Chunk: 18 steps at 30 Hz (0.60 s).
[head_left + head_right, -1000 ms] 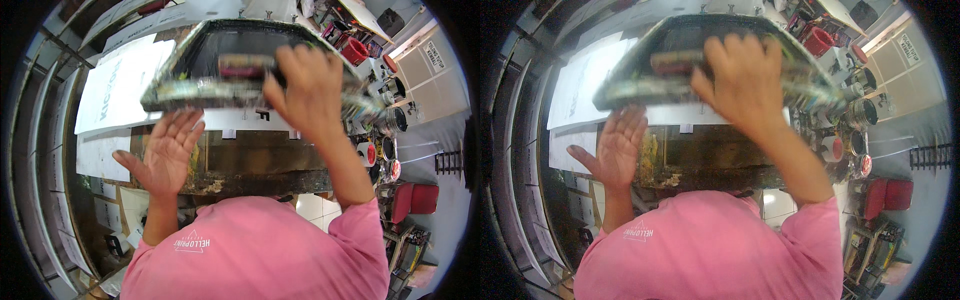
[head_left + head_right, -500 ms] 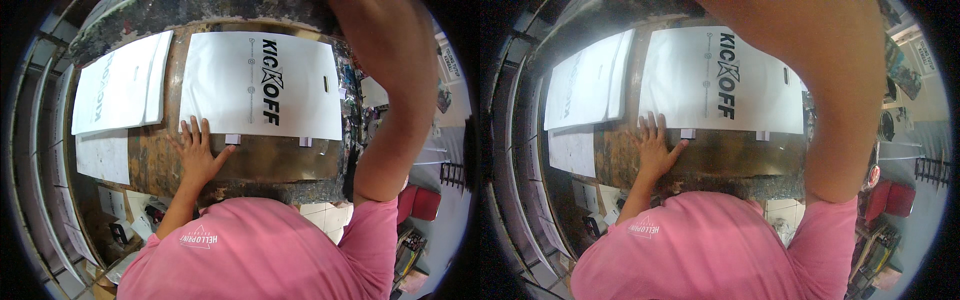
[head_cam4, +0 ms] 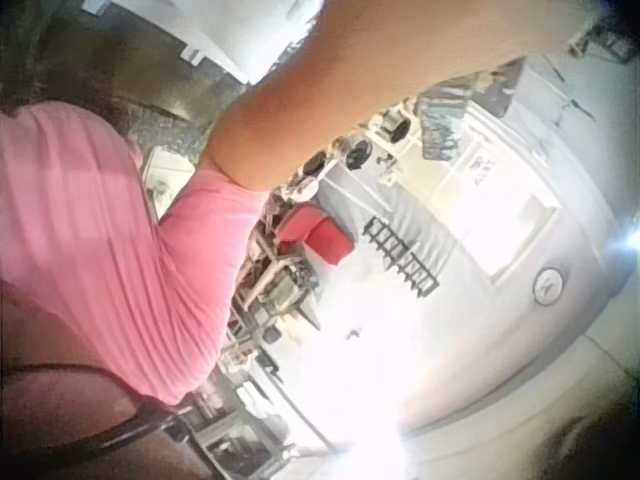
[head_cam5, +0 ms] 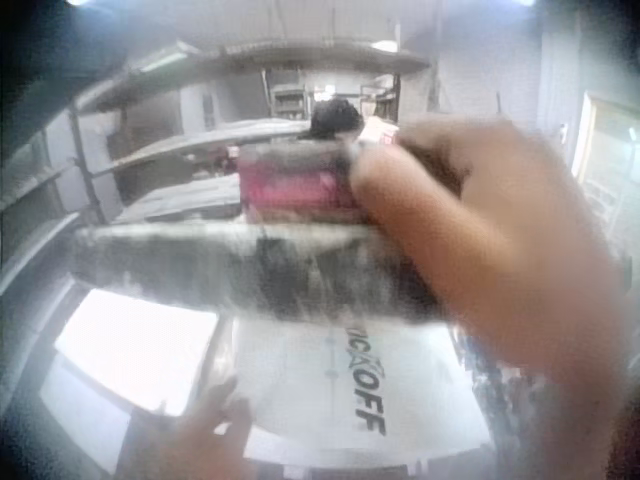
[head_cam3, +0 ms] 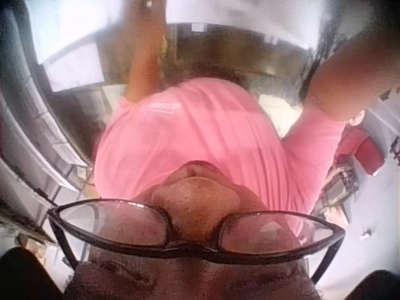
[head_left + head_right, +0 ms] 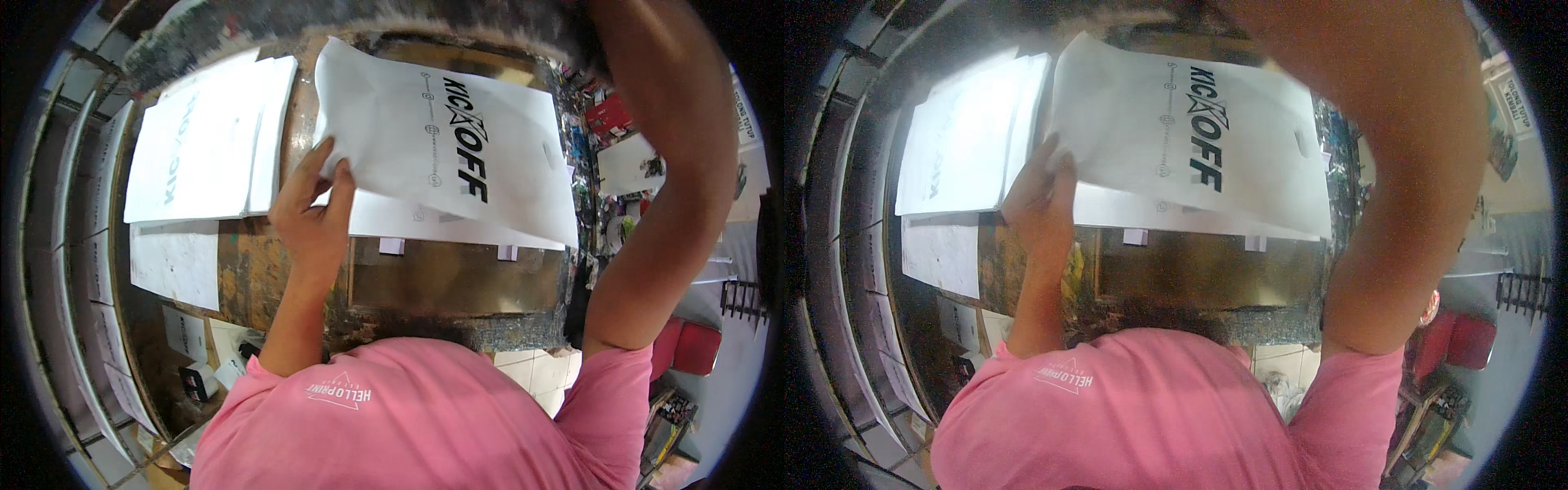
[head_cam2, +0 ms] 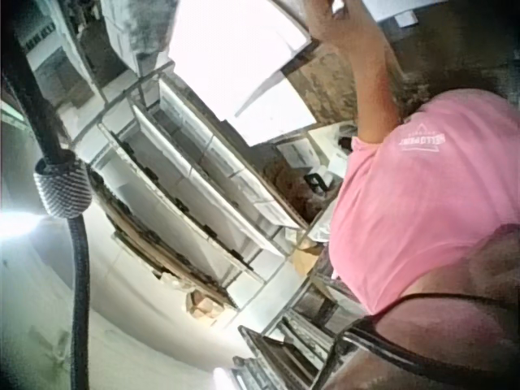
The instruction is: The person performs screen printing on white plastic bags by placing a bag under a screen, applying black ink using a squeegee with a sweeping motion, and then lifting the screen to set the printed bag aside.
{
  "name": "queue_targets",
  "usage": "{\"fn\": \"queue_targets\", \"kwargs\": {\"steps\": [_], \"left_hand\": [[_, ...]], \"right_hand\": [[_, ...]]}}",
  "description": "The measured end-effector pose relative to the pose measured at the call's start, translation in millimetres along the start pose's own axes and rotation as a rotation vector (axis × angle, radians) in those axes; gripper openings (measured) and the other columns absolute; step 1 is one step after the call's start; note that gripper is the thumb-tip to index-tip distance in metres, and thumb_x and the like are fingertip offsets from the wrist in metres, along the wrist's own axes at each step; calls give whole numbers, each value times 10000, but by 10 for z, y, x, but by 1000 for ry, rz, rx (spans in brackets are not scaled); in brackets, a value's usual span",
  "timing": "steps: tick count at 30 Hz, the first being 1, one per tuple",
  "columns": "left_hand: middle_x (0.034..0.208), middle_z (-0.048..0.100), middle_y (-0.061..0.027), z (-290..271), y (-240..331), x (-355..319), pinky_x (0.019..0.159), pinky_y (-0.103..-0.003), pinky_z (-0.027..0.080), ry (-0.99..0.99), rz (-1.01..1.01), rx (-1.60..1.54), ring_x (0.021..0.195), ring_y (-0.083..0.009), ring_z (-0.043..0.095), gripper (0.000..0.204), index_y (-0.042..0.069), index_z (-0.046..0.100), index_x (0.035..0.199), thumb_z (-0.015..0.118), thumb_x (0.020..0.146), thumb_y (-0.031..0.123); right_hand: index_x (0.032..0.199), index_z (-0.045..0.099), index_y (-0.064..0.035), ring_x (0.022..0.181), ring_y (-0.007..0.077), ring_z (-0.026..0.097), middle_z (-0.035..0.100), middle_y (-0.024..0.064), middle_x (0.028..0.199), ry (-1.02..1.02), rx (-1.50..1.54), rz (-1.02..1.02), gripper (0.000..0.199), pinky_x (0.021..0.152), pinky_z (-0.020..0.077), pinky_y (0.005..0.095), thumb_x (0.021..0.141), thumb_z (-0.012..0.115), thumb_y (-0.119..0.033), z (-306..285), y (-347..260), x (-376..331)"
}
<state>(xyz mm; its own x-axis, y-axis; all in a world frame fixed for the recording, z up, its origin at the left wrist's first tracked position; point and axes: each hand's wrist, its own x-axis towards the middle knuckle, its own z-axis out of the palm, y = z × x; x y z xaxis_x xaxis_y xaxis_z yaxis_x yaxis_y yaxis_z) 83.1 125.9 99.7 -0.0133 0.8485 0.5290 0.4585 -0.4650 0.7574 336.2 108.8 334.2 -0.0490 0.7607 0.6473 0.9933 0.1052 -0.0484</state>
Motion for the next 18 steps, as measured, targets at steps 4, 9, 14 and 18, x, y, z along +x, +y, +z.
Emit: {"fn": "queue_targets", "kwargs": {"steps": [4,9,14,18], "left_hand": [[887,720,-67,-468,-211,48,620,-250,516,23,-290,-41,714,-85,641,430,-4,650,1395,690,968,30],[941,724,-98,-1263,-882,255,606,-251,497,5,-360,-9,690,-92,608,642,21,550,1502,658,869,4],[1144,735,-135,-2037,-1695,633,621,-273,520,-14,-269,186,669,-103,600,746,38,559,1492,646,753,-1],[1272,702,-221,-2665,-2477,1035,751,-342,579,-103,-347,321,839,-222,714,733,46,572,1478,673,753,21]], "right_hand": [[1212,676,-19,889,382,694,705,243,1016,-5,-61,-56,447,852,522,421,1013,564,-402,73,90,-108],[1309,679,-26,957,405,712,726,261,1104,8,-80,-88,497,895,530,417,1032,557,-420,127,82,-207],[1139,698,-14,909,432,670,693,253,1002,146,-87,-122,414,845,500,463,981,608,-387,149,-85,-301],[1106,706,-14,905,419,665,708,228,985,131,-98,-43,407,853,494,479,958,629,-386,156,-178,-394]]}}
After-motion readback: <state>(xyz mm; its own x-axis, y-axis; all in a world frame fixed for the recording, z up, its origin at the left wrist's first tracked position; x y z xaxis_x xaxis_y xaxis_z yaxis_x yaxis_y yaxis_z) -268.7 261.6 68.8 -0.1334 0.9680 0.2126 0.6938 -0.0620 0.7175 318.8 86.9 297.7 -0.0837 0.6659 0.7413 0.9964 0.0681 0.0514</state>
